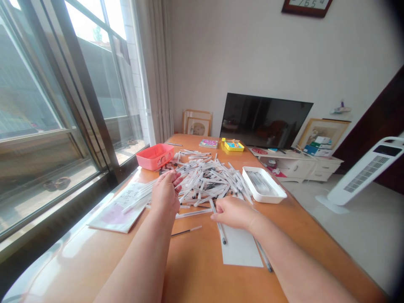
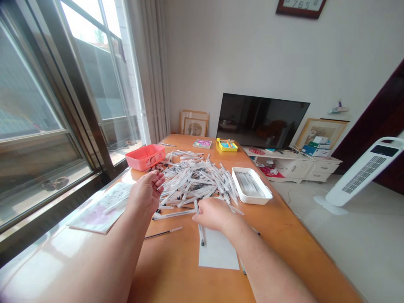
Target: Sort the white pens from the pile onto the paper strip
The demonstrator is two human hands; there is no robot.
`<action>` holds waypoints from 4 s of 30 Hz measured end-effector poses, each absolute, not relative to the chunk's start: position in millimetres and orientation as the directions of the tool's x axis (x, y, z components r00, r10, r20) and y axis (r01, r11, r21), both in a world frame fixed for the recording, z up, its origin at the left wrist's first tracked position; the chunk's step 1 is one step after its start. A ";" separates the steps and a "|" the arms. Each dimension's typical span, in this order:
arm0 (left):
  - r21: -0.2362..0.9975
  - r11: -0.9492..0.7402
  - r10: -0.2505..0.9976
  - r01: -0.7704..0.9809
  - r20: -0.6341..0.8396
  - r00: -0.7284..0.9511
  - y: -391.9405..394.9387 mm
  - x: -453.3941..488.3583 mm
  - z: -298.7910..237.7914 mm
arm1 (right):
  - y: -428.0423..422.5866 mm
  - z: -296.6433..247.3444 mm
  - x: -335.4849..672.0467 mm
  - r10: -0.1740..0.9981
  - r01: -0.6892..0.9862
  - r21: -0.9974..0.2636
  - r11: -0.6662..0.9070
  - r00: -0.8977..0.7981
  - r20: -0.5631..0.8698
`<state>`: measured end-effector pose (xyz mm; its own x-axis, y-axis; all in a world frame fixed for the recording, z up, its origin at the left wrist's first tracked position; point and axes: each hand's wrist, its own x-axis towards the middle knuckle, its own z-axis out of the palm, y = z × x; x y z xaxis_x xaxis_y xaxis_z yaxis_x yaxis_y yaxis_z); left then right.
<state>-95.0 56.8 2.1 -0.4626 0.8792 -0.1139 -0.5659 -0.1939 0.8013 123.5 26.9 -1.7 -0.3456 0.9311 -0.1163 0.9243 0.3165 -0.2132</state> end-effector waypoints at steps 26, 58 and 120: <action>0.871 -0.180 0.674 -0.458 -0.230 -0.702 66.3 -118.3 0.3 | 70.1 17.0 81.7 0.881 0.875 -0.141 0.463 -0.438 0.179; 0.988 -0.153 0.810 0.027 0.140 -0.570 84.1 -87.6 -43.0 | 47.7 -16.2 149.5 0.843 0.838 -0.113 0.533 -0.515 0.157; 0.623 -0.117 0.982 0.773 0.188 -0.003 67.4 -72.9 -42.7 | 47.4 -26.3 156.4 0.953 0.983 -0.083 0.161 -0.133 0.273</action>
